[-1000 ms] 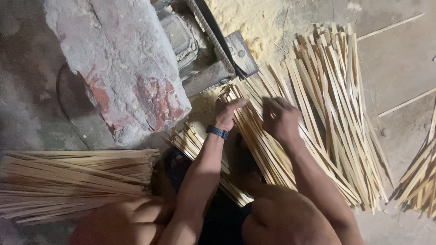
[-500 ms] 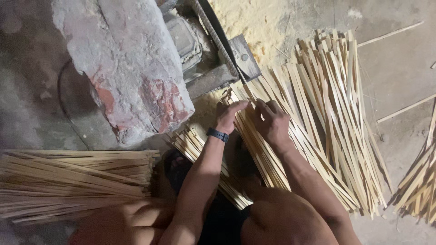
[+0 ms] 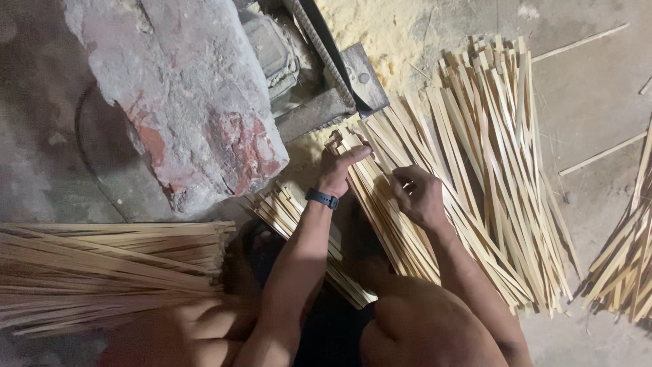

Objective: The person sits on the floor and feeds thin wooden sticks one by one into a belt sander to sharpen their ends. The person repeatedly picks up sticks from a pile, pushes them through the machine, and places the finished sticks into a separate pile.

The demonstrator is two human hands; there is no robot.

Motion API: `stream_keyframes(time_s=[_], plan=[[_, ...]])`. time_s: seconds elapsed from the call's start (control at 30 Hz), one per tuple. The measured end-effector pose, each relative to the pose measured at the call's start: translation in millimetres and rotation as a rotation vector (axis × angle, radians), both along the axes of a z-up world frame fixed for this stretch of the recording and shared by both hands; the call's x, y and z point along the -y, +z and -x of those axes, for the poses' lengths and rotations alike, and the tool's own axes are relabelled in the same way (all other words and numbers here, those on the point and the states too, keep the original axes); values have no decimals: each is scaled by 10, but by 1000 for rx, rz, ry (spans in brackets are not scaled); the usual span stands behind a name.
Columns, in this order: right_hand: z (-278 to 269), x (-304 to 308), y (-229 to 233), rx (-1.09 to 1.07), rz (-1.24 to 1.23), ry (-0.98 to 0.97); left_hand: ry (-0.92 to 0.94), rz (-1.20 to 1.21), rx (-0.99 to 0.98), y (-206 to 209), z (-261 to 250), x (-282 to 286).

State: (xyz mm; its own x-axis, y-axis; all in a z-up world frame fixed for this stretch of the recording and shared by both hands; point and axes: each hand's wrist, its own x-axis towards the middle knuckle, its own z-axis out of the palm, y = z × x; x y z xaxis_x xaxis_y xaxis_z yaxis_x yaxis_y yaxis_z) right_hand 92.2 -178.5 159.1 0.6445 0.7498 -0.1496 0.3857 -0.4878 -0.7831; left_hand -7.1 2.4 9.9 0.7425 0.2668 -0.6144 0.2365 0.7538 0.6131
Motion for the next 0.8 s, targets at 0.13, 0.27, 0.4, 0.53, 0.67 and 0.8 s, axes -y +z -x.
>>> stream_keyframes(time_s=[0.13, 0.27, 0.4, 0.53, 0.67, 0.8], plan=[[-46, -26, 49, -168, 62, 20, 60, -94, 15, 180, 21, -22], [-20, -81, 142, -225, 69, 36, -55, -30, -60, 142, 42, 0], [93, -15, 164, -93, -74, 26, 6, -42, 43, 69, 132, -38], [96, 22, -43, 105, -197, -33, 1, -100, -51, 129, 165, -48], [-28, 149, 193, 316, -393, -147, 198, -95, 273, 246, 286, -98], [-44, 233, 767, 372, -64, 14, 141, 416, 601, 334, 410, -190]])
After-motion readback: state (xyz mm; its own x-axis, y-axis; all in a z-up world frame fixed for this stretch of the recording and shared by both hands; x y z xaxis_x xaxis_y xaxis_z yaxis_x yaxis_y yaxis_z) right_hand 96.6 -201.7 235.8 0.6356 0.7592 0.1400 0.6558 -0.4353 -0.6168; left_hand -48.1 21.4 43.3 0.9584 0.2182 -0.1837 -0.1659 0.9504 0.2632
